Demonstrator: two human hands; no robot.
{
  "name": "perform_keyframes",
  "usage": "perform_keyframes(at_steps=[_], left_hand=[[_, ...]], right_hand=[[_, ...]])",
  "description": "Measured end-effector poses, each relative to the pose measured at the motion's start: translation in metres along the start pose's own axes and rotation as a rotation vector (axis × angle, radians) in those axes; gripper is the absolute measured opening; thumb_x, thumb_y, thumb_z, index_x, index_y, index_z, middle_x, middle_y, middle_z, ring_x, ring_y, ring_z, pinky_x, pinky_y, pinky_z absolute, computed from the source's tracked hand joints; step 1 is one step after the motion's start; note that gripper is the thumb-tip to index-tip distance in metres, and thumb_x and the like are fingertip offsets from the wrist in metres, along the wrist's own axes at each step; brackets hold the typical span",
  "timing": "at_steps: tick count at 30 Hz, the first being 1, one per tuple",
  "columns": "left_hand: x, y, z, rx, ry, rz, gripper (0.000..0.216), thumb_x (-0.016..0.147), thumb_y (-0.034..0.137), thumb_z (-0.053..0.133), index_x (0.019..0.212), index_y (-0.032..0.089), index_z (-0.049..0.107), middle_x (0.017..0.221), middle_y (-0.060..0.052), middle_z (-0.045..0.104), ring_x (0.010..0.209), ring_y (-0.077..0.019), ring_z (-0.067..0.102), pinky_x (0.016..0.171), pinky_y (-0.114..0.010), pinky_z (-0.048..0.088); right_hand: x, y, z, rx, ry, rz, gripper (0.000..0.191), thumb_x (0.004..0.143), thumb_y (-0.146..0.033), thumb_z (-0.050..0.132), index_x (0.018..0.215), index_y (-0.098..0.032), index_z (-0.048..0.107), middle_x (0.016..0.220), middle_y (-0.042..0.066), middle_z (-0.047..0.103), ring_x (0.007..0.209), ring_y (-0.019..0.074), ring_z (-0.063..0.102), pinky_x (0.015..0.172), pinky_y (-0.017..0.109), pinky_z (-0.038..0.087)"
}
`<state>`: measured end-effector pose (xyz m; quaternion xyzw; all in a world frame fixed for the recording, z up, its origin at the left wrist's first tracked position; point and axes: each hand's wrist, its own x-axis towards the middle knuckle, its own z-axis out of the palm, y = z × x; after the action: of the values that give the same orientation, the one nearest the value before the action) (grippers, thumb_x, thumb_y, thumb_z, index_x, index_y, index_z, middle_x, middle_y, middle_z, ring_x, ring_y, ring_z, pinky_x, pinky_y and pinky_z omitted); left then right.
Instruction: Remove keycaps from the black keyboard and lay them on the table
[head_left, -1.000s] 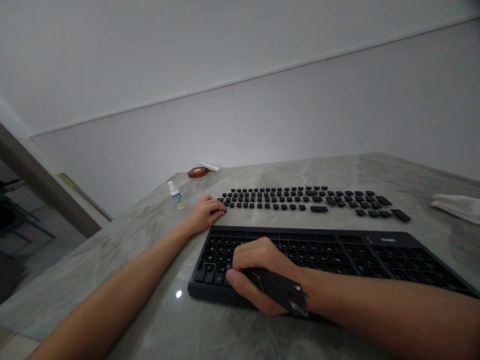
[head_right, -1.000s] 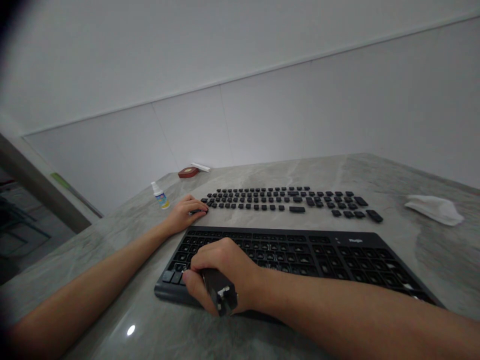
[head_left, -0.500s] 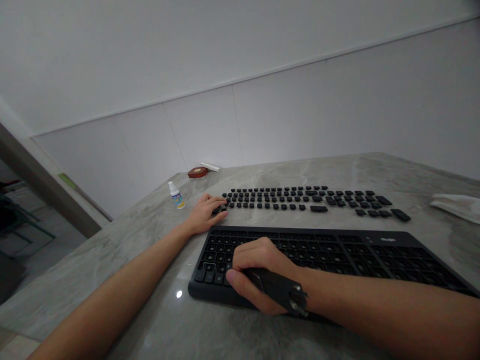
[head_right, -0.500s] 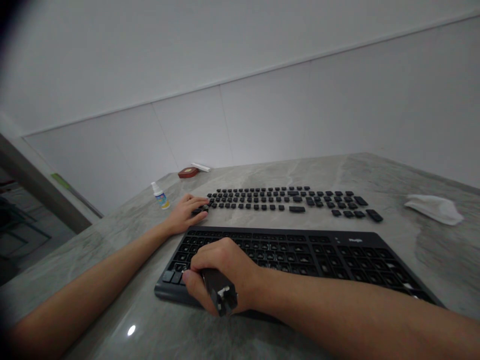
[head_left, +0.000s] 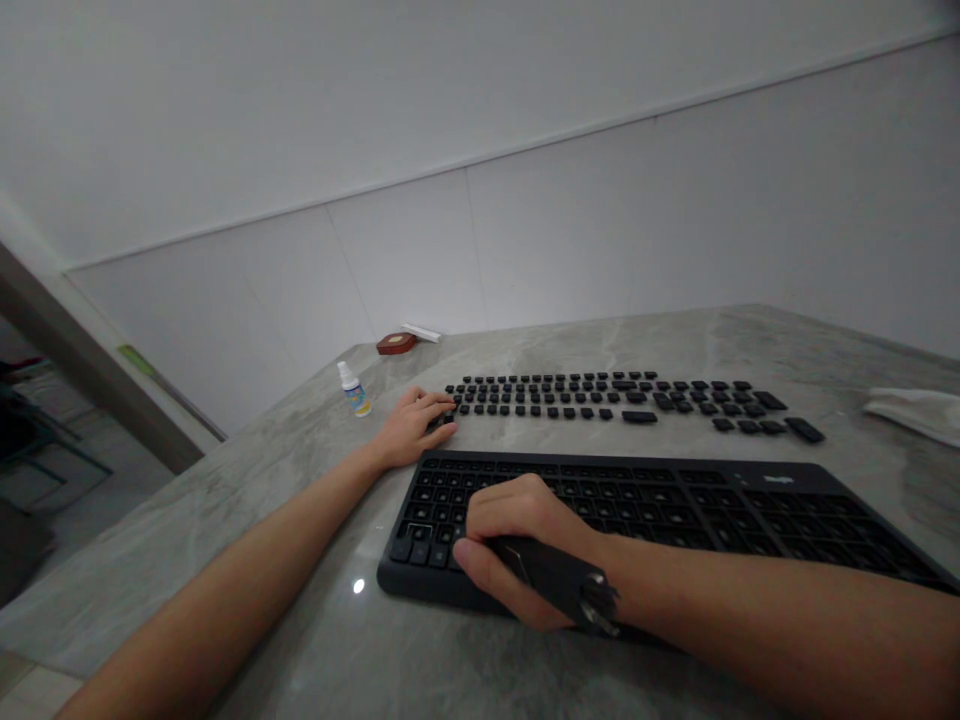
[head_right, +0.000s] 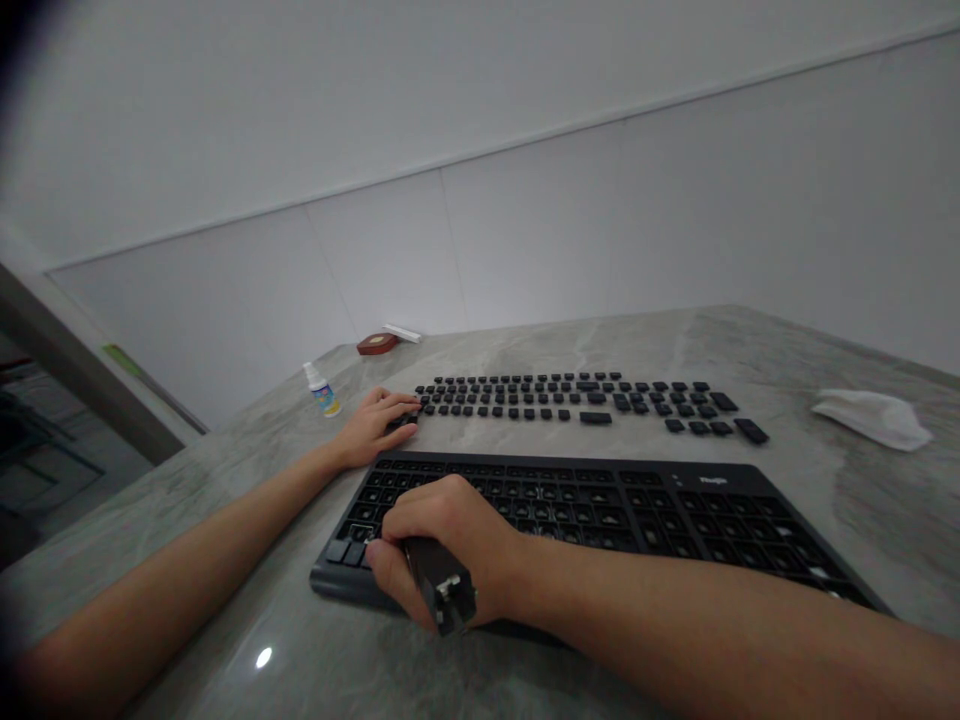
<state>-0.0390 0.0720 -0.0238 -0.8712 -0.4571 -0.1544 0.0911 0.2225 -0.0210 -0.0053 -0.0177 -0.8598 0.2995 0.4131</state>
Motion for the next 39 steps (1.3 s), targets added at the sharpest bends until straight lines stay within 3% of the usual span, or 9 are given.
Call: perform_keyframes(at_steps=[18, 25, 39], left_hand=[[-0.0003, 0.0011, -0.0015, 0.015, 0.018, 0.005, 0.037, 0.098, 0.043, 0.05, 0.122, 0.02, 0.064, 0.124, -0.008, 0.062, 0.104, -0.0256, 0.051, 0.096, -0.043, 0.044], [-0.0022, 0.0016, -0.0024, 0.002, 0.103, 0.0, 0.037, 0.092, 0.042, 0.061, 0.121, 0.019, 0.063, 0.12, -0.009, 0.063, 0.103, -0.0262, 0.051, 0.094, -0.044, 0.046], [-0.0031, -0.007, 0.0037, -0.065, 0.17, 0.066, 0.014, 0.095, 0.029, 0.06, 0.098, 0.022, 0.071, 0.102, -0.004, 0.073, 0.093, -0.0216, 0.056, 0.087, -0.038, 0.047]], right_hand=[[-0.0007, 0.0008, -0.0006, 0.009, -0.016, 0.005, 0.034, 0.085, -0.017, 0.052, 0.055, -0.02, 0.035, 0.053, -0.004, 0.04, 0.049, 0.0087, 0.039, 0.05, 0.023, 0.032], [-0.0006, -0.0016, 0.0, 0.018, -0.001, -0.015, 0.032, 0.084, -0.016, 0.052, 0.056, -0.019, 0.036, 0.052, -0.004, 0.039, 0.049, 0.0082, 0.039, 0.049, 0.022, 0.031], [-0.0003, 0.0, 0.0013, -0.009, -0.001, -0.038, 0.031, 0.083, -0.016, 0.052, 0.056, -0.019, 0.037, 0.052, -0.004, 0.04, 0.049, 0.0086, 0.039, 0.048, 0.022, 0.031]])
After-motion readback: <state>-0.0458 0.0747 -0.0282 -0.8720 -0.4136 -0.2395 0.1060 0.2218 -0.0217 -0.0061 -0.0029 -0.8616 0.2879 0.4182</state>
